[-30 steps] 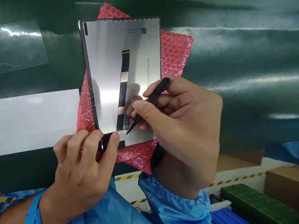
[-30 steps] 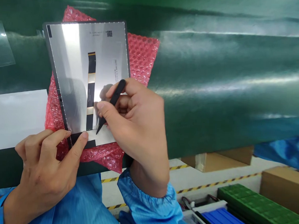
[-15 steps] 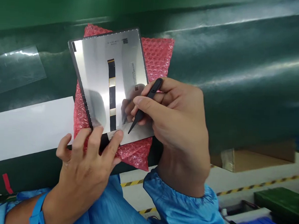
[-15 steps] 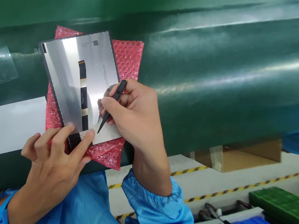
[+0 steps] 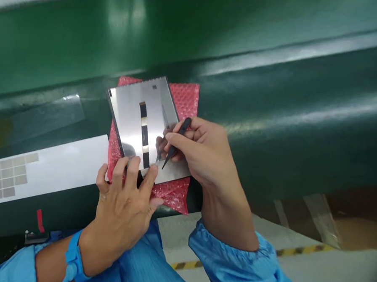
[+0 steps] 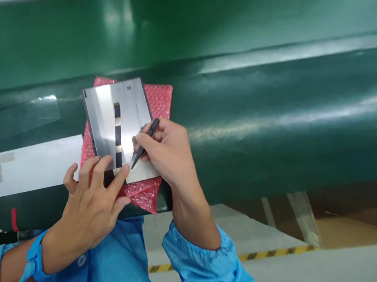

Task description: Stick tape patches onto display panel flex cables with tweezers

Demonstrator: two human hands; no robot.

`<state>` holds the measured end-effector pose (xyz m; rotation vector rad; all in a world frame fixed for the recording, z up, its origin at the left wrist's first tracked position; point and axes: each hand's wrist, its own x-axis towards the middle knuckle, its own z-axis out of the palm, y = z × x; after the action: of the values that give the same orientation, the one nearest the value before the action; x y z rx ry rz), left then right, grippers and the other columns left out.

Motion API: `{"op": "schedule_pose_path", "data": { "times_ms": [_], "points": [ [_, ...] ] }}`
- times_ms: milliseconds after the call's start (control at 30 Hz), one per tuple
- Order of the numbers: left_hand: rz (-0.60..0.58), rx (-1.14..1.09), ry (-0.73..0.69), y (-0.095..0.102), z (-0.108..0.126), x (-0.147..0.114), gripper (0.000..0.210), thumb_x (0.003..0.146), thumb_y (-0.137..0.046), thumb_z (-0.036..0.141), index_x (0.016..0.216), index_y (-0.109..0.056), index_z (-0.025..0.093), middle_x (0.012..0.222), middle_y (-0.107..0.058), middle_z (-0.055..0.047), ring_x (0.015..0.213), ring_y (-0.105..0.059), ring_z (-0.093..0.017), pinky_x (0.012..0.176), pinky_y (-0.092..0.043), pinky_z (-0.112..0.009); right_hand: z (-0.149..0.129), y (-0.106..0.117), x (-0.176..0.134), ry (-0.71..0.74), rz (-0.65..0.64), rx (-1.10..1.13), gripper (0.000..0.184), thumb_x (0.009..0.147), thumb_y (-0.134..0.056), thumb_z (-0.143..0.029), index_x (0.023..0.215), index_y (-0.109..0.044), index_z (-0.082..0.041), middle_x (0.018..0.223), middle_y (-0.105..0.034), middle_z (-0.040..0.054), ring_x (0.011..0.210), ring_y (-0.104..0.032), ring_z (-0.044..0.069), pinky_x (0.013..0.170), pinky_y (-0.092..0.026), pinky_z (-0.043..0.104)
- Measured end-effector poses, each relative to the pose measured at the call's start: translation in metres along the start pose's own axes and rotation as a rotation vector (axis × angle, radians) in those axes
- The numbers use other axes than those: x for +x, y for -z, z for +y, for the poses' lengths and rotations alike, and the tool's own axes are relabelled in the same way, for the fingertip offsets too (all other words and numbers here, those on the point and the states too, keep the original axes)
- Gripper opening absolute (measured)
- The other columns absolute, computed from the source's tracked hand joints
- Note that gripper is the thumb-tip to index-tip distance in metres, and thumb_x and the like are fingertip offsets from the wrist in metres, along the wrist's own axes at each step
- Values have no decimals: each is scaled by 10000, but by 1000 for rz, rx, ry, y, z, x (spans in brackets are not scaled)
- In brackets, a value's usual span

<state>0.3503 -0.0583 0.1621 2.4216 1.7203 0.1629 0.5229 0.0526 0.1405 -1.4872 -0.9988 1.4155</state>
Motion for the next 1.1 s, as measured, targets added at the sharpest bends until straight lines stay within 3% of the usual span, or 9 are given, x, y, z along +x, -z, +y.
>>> {"op": "schedule_pose_path", "data": {
  "times_ms": [133, 233, 400, 500, 600, 733, 833, 1000, 1100],
  "points": [
    [43, -46, 145, 14, -19, -16, 393, 1065, -550, 416, 1398, -676, 250, 1550, -516, -174, 1432, -435, -429, 1151, -299, -687, 5, -4, 2, -29, -46, 67, 342, 698, -851, -403, 809, -603, -195, 618, -670, 21, 463, -592, 139, 385, -424, 202],
    [131, -208, 201, 22, -38, -13, 423, 1094, -466, 319, 1470, -583, 162, 1478, -557, -187, 1341, -529, -338, 1101, -465, -545, 9, 4, 11, 3, 47, 41, 379, 725, -813, -497, 815, -597, -199, 578, -614, 2, 421, -508, 128, 379, -350, 221],
    [-3, -330, 437, 33, -62, 44, 408, 1062, -495, 264, 1421, -523, 73, 1332, -626, -230, 1257, -605, -346, 1037, -492, -471, -3, 30, 35, 20, 486, -770, 247, 942, -625, -387, 951, -681, -146, 797, -700, 144, 784, -704, 305, 684, -521, 371],
    [-89, -372, 500, 39, -72, 78, 305, 1005, -598, 262, 1238, -588, 66, 1162, -684, -231, 1137, -671, -378, 941, -505, -451, -18, 21, 29, 57, 518, -1180, 400, 1018, -599, -376, 1255, -639, -56, 1156, -700, 293, 1164, -667, 450, 899, -529, 490],
    [-117, -437, 545, 39, -81, 97, 266, 956, -661, 216, 1161, -609, 56, 1084, -707, -218, 1074, -703, -367, 922, -520, -449, -24, -9, 9, 124, 383, -1302, 432, 1059, -563, -442, 1288, -599, -77, 1219, -677, 280, 1206, -650, 445, 911, -534, 494],
    [-146, -571, 605, 33, -95, 107, 266, 945, -749, 244, 1156, -657, 110, 1166, -701, -129, 1127, -684, -281, 1009, -550, -467, -16, -39, 1, 21, 111, -1259, 456, 1010, -647, -520, 1209, -620, -111, 1222, -678, 251, 1189, -664, 418, 925, -523, 478],
    [-198, -784, 614, 27, -102, 112, 220, 965, -765, 314, 1077, -699, 136, 1111, -710, -61, 1048, -699, -231, 945, -602, -428, -9, -38, 17, -36, 110, -1125, 484, 947, -700, -582, 1106, -654, -126, 1146, -710, 225, 1099, -697, 418, 876, -519, 470],
    [-206, -1270, 540, 16, -97, 111, 195, 1000, -732, 315, 1011, -702, 123, 993, -725, -36, 886, -715, -173, 822, -631, -353, -1, -29, 38, 12, 55, -894, 448, 889, -720, -584, 688, -621, -196, 682, -666, 79, 767, -704, 300, 694, -468, 340],
    [-112, -1559, 463, 13, -88, 101, 199, 984, -745, 307, 1058, -708, 125, 990, -752, -46, 894, -735, -177, 873, -630, -376, -2, -29, 33, 92, 95, -685, 401, 849, -736, -564, 731, -650, -190, 710, -682, 74, 779, -688, 272, 660, -454, 307]
  ]
}}
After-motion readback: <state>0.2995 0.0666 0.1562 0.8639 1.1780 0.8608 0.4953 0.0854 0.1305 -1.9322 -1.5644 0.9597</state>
